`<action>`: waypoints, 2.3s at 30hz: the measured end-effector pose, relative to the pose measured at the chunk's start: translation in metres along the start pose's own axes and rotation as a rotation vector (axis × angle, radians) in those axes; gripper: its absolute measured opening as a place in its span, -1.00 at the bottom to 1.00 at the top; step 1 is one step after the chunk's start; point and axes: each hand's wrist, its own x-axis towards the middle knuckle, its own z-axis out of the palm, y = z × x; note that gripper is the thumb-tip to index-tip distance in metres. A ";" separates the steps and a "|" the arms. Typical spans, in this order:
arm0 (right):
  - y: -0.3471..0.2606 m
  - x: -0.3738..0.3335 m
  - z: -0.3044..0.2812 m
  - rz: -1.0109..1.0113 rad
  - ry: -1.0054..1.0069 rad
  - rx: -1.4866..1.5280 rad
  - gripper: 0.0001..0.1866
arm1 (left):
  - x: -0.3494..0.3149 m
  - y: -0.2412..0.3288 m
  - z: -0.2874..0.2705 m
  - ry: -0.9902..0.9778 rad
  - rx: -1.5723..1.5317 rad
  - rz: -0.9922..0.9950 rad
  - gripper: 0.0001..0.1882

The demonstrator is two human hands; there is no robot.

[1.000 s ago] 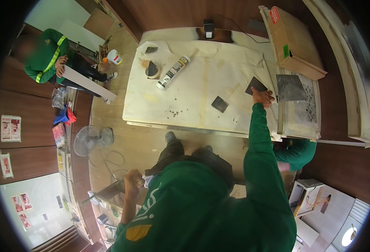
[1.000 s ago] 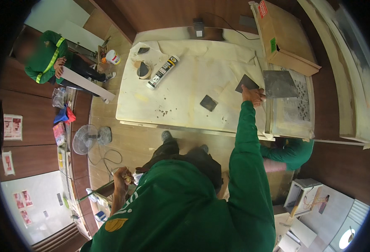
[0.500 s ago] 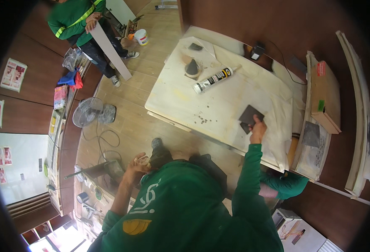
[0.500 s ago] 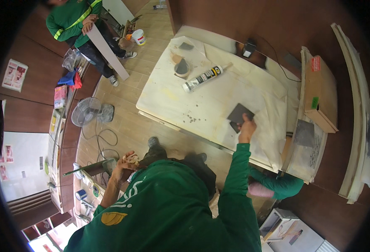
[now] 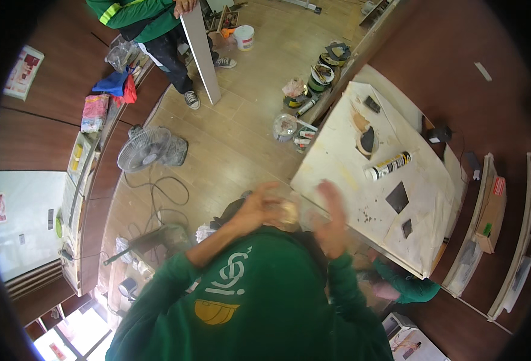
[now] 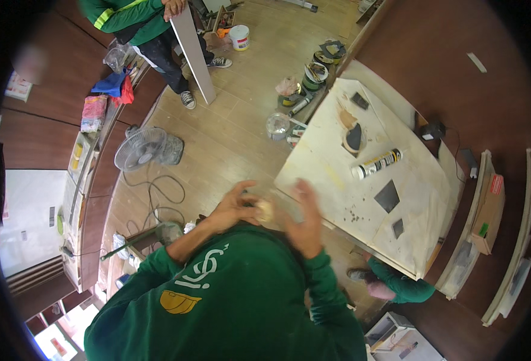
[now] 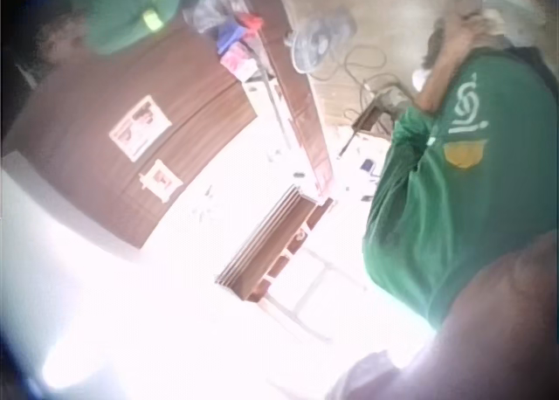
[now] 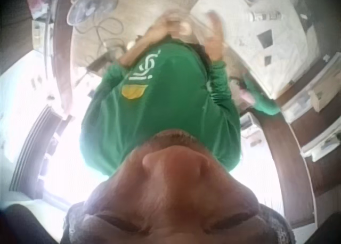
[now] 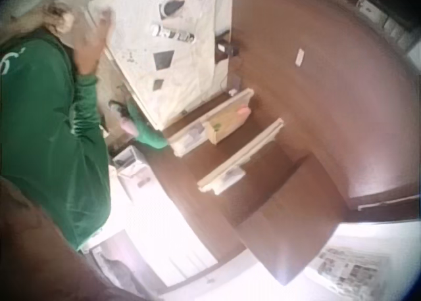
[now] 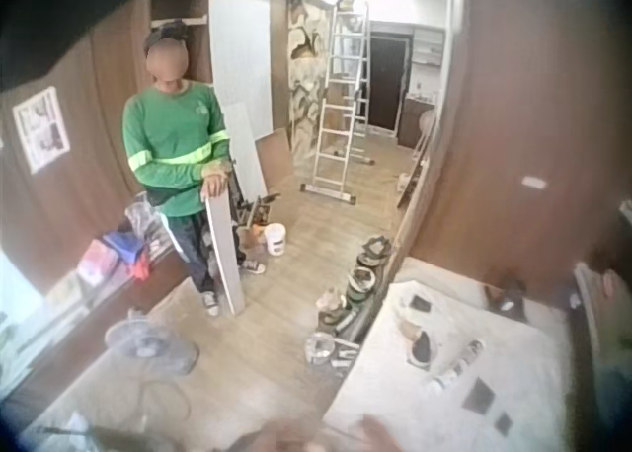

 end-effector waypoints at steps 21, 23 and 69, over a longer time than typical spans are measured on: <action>0.020 0.152 0.071 0.629 0.491 0.631 -0.66 | 0.100 0.177 -0.084 -0.014 0.780 0.110 -0.36; -0.008 0.182 0.087 0.604 0.349 0.499 -0.62 | 0.130 0.177 -0.087 -0.121 0.151 -0.118 -0.32; 0.067 0.331 0.200 0.402 0.325 0.107 -0.43 | 0.281 0.333 -0.151 -0.633 -0.177 -0.307 -0.23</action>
